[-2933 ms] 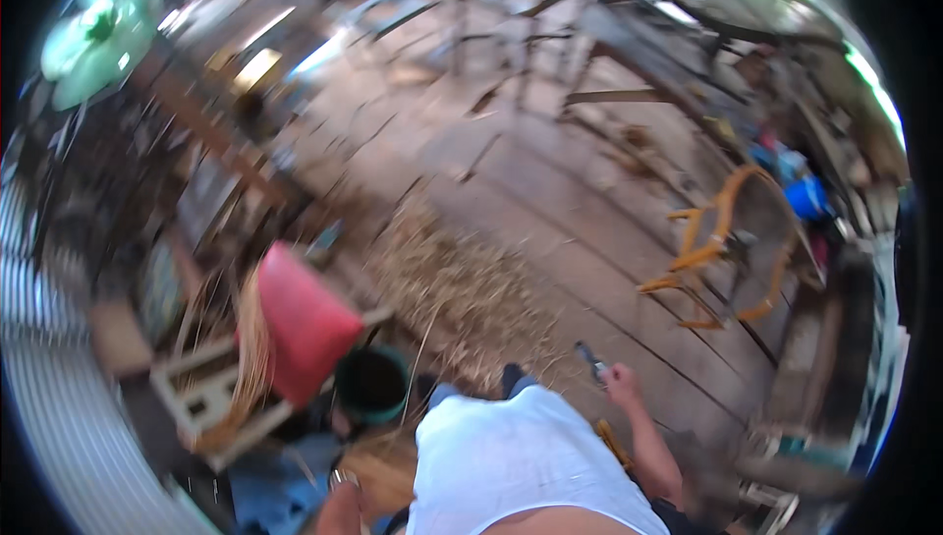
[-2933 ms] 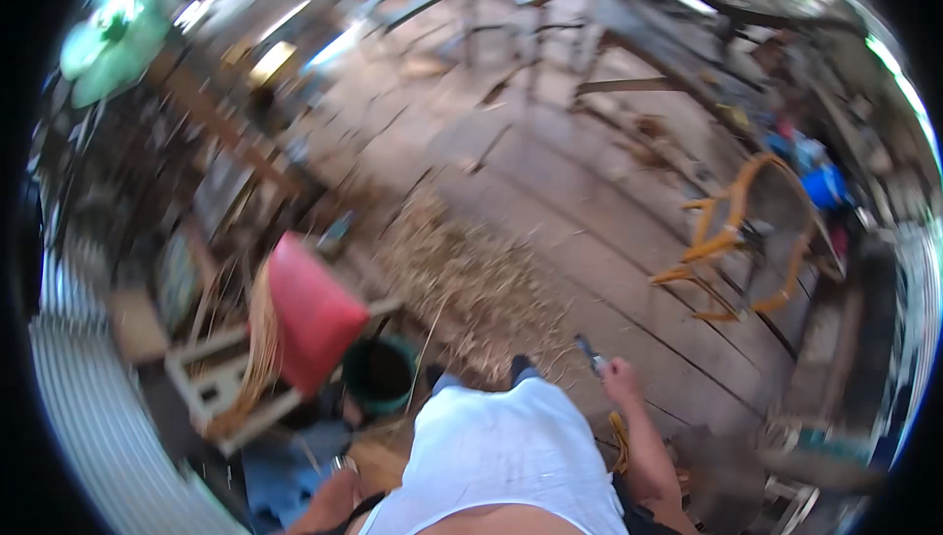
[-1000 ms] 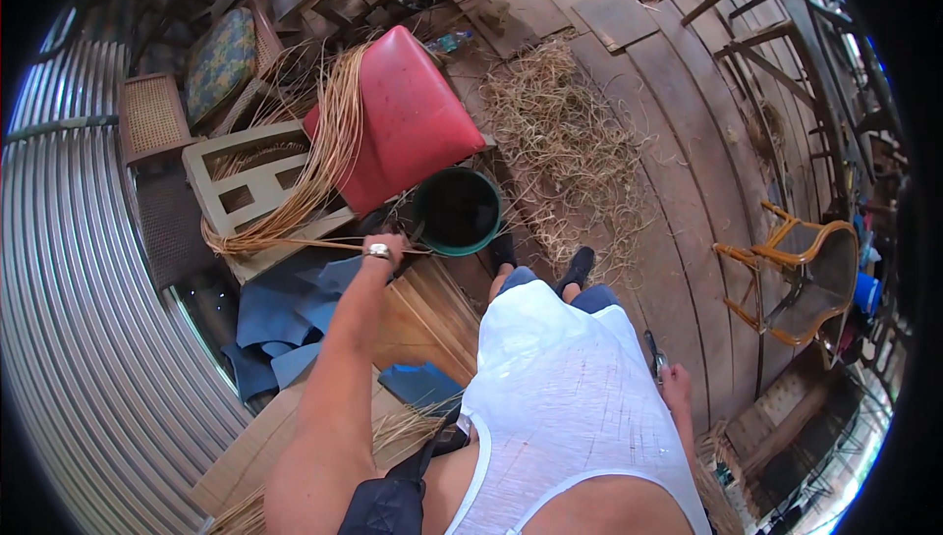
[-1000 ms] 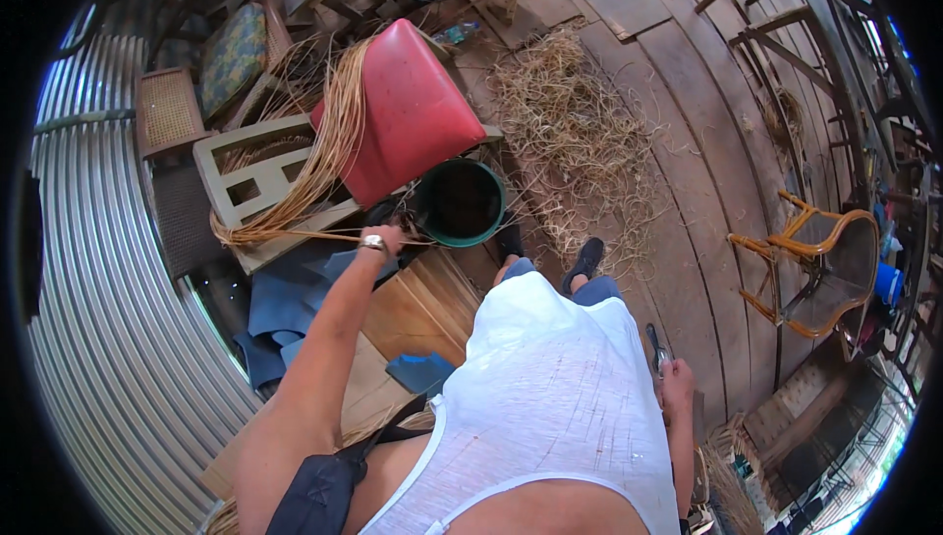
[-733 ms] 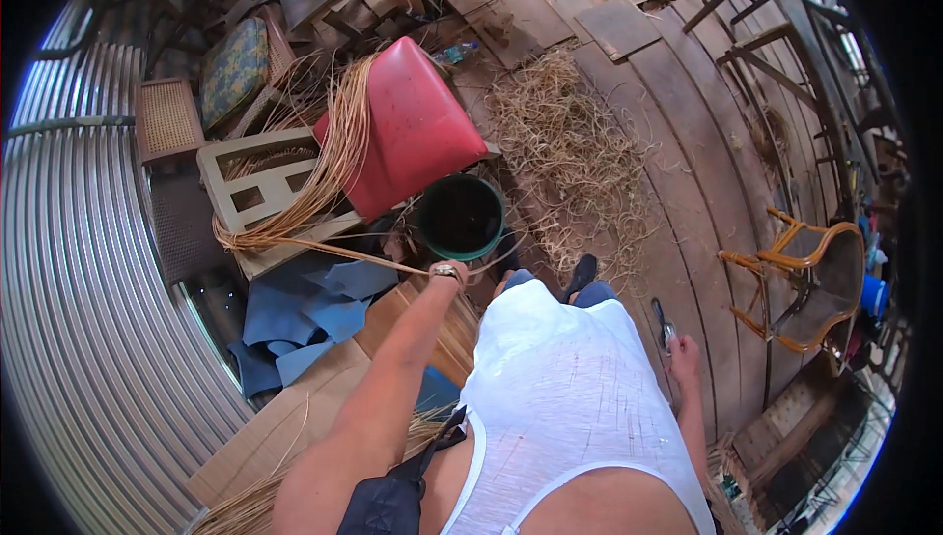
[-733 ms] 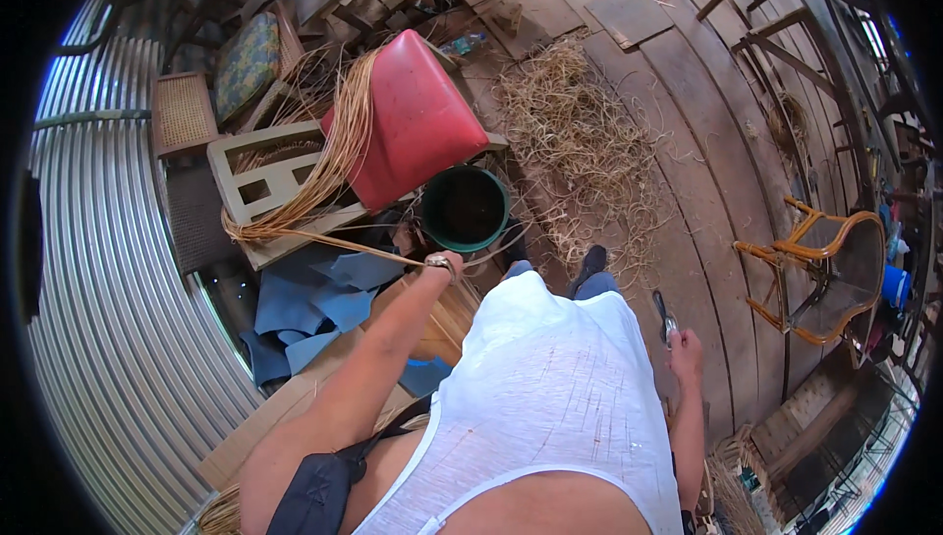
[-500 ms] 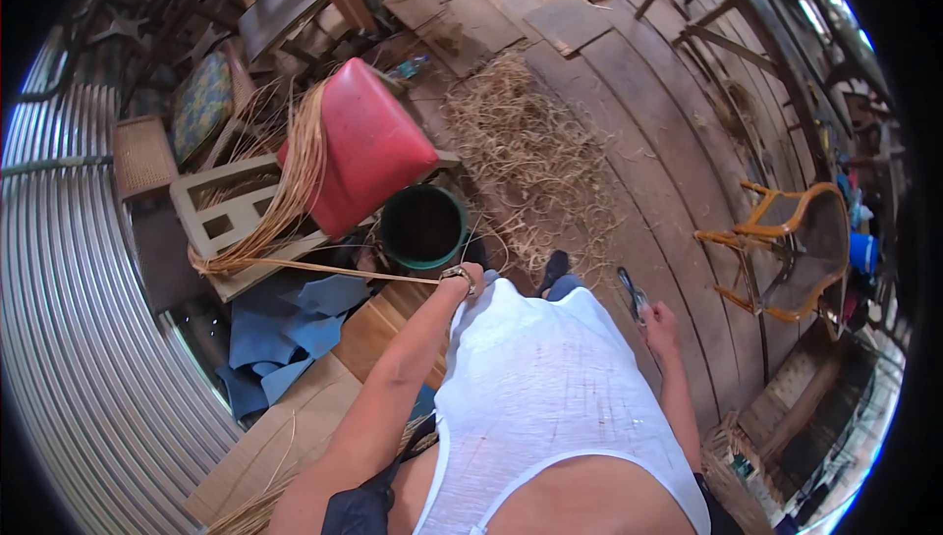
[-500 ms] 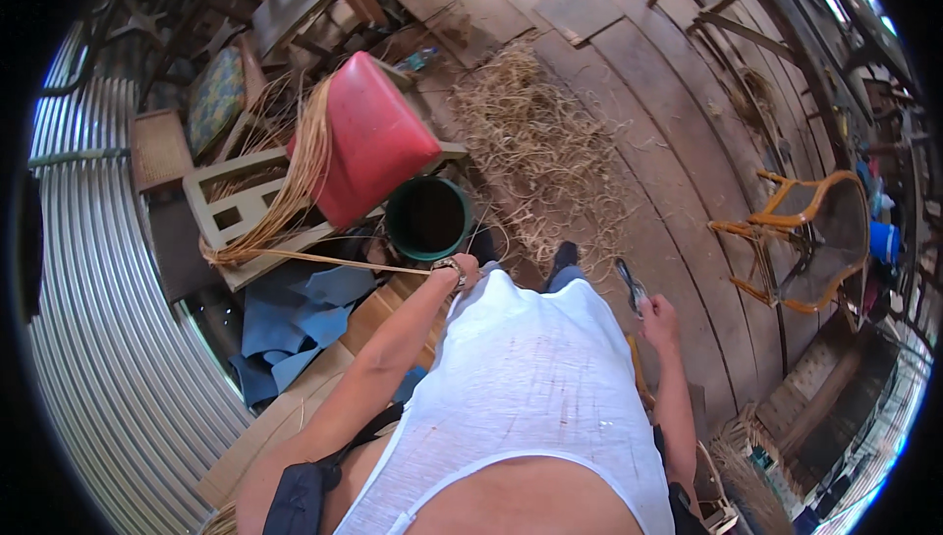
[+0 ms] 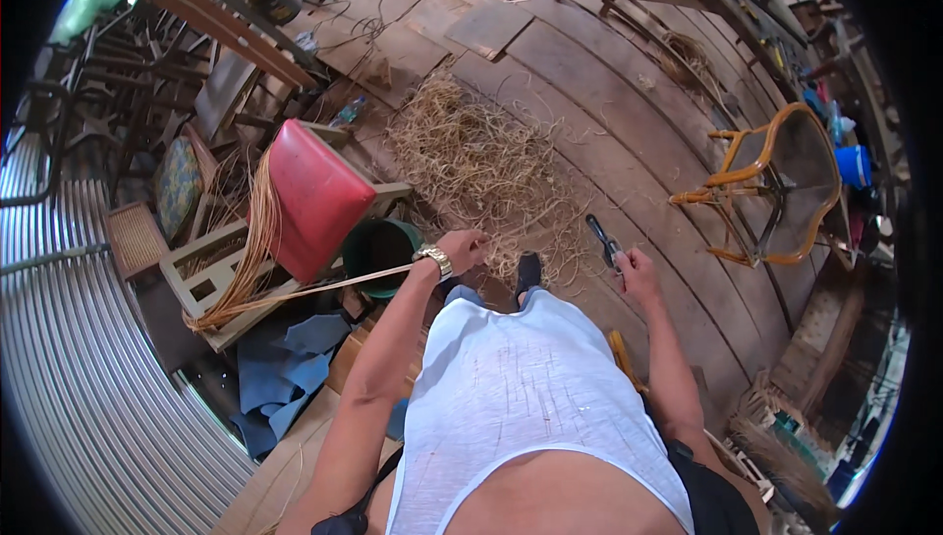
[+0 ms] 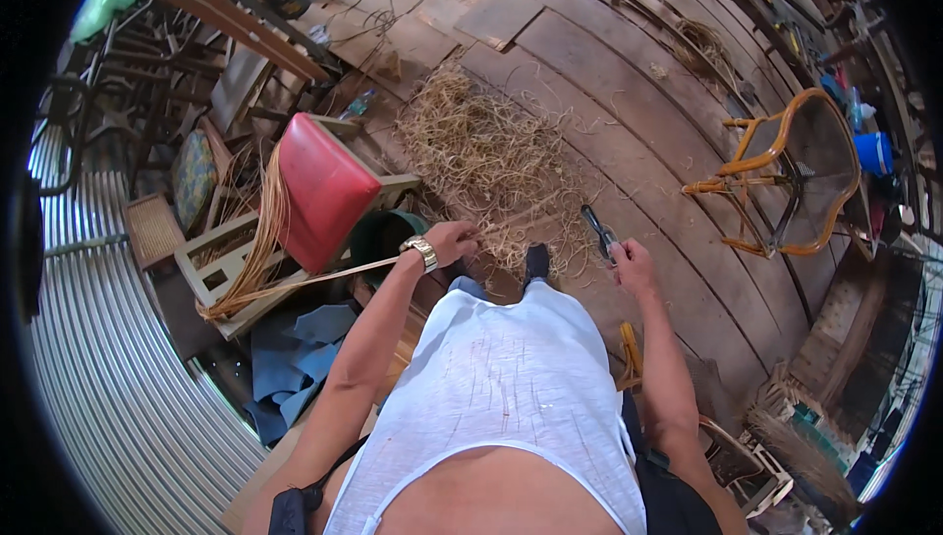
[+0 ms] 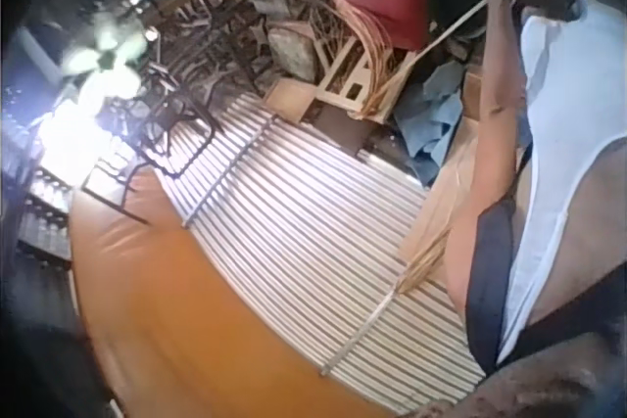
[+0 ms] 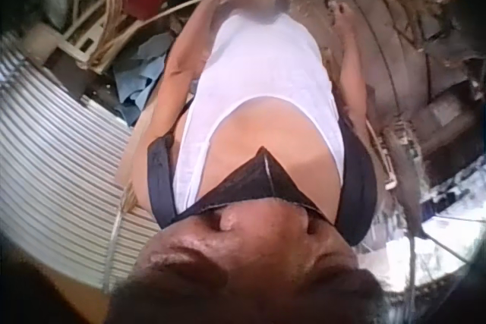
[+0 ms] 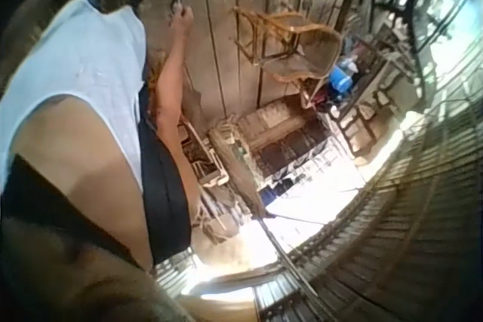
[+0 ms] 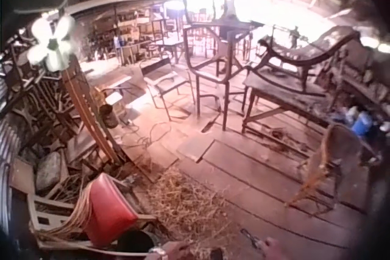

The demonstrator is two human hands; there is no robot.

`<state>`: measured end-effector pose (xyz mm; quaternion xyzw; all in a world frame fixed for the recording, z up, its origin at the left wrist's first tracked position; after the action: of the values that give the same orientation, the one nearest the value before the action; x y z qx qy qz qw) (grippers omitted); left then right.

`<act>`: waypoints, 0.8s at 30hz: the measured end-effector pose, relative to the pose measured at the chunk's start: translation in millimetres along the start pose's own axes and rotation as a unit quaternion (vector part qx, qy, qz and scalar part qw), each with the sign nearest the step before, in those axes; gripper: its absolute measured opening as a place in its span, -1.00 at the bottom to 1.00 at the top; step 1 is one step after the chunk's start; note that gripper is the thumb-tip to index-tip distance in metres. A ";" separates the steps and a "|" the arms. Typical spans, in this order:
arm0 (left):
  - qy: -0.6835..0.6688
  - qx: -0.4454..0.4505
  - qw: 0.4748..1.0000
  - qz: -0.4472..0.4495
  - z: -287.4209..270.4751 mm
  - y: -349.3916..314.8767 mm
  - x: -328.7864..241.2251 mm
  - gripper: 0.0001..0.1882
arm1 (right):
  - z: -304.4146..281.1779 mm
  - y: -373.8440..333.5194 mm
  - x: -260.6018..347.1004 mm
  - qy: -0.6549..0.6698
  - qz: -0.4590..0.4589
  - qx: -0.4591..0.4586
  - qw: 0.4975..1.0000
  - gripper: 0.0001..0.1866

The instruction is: The person strips the outer layer from thin rattan strips using a knife. They repeatedly pull the strips through the blade to remove the bark, creating a pile of shavings on the floor. The person occasionally pauses to adjust the bundle of rattan or look around the workshop.

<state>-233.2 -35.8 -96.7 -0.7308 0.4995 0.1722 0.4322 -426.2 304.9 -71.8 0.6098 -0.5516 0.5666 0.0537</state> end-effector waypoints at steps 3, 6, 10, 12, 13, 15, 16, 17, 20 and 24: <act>-0.197 0.031 0.976 -0.090 -3.2 30.9 -23.7 -0.66 | -13.6 6.3 1.1 0.022 -0.018 -0.020 0.999 -0.74; -0.161 0.061 0.982 -0.076 -16.7 41.0 -69.5 -0.76 | -29.3 8.6 5.5 0.046 -0.031 -0.053 0.997 -0.73; -0.179 0.091 0.978 -0.057 -13.6 54.7 -99.4 -0.82 | -45.4 5.9 2.7 0.118 -0.030 -0.098 0.988 -0.72; -0.213 0.096 0.972 -0.036 -9.4 58.3 -107.2 -0.82 | -47.4 -1.4 5.8 0.114 -0.023 -0.132 0.984 -0.72; -0.204 0.107 0.973 -0.029 -7.2 59.8 -108.9 -0.82 | -46.8 -6.6 9.6 0.112 -0.020 -0.146 0.983 -0.72; -0.188 0.126 0.974 -0.015 -4.8 61.4 -113.9 -0.80 | -44.8 -15.3 15.2 0.117 -0.040 -0.163 0.979 -0.72; -0.148 0.134 0.980 -0.011 -4.5 61.7 -116.0 -0.79 | -42.7 -19.5 19.6 0.119 -0.051 -0.170 0.977 -0.71; -0.157 0.138 0.978 -0.008 -2.9 60.4 -118.9 -0.79 | -39.8 -24.3 25.0 0.120 -0.072 -0.168 0.976 -0.71; -0.133 0.150 0.980 -0.003 -3.0 53.2 -128.2 -0.78 | -21.9 -41.3 52.9 0.120 -0.127 -0.152 0.973 -0.73; -0.205 0.158 0.966 -0.023 13.7 52.5 -105.0 -0.78 | 30.6 -37.5 70.6 0.080 -0.155 -0.102 0.979 -0.77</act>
<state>-323.2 29.5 -56.8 -0.6135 0.4041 0.2268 0.6395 -397.0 255.0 -8.7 0.6321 -0.4987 0.5392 0.2470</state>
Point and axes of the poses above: each hand's wrist, its own y-axis towards the middle knuckle, its own z-axis out of the palm, x = y × z, the point moved 1 cm from there along y, towards the middle knuckle, and after that the axes turned 3 degrees about -z, right-handed, at the moved point
